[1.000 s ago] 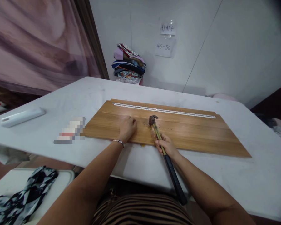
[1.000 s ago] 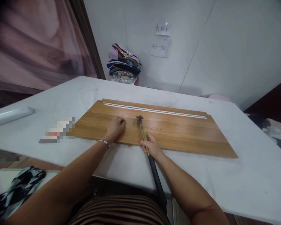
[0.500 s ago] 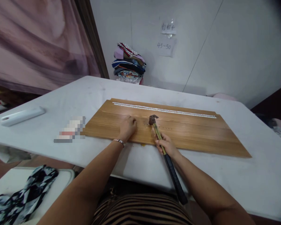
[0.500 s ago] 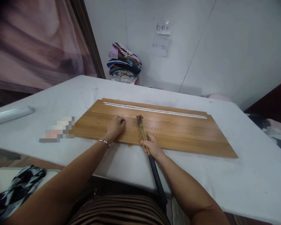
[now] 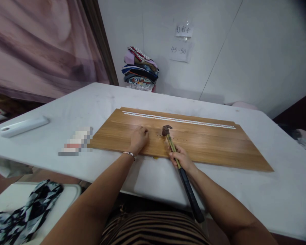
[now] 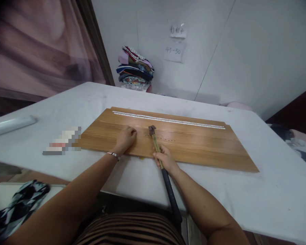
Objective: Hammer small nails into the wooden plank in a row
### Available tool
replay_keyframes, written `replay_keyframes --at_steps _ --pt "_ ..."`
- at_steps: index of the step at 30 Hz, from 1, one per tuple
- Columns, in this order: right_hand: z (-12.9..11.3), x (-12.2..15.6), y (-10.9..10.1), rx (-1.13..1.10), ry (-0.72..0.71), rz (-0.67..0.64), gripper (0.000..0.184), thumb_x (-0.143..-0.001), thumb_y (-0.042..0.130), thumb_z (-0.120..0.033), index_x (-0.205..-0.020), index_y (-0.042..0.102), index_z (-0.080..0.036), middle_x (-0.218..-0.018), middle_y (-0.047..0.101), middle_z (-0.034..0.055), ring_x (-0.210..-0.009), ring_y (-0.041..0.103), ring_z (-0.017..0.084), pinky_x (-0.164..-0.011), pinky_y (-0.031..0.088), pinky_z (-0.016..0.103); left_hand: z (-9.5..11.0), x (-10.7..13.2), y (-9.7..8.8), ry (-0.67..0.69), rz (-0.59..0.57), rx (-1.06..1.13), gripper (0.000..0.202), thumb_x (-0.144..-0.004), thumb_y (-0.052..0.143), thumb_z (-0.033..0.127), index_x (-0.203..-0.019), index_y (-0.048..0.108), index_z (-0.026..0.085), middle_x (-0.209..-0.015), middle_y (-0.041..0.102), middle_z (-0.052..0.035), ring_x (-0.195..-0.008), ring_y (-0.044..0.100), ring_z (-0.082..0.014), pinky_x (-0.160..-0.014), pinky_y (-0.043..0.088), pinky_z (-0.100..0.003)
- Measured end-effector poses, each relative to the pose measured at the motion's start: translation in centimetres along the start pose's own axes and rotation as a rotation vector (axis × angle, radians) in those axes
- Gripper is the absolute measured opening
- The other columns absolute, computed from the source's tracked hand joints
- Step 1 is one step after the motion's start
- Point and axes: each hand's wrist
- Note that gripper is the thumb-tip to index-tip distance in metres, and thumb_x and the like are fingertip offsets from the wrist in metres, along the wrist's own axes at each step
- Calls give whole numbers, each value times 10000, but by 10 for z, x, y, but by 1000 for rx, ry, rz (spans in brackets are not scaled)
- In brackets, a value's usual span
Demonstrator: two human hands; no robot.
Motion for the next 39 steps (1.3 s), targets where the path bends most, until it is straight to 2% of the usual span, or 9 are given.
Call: replay_keyframes --at_steps 39 --pt "-3 1 0 13 5 4 271 -685 563 -304 -907 463 -185 -357 464 -113 -250 323 70 -272 265 166 0 -1 0 6 -8 -16 247 -840 412 277 -847 646 197 -952 624 -68 -899 573 -192 -800 434 -291"
Point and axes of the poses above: each hand's wrist, its own x-axis away from the middle knuckle, its own y-axis out of the palm, z = x × y
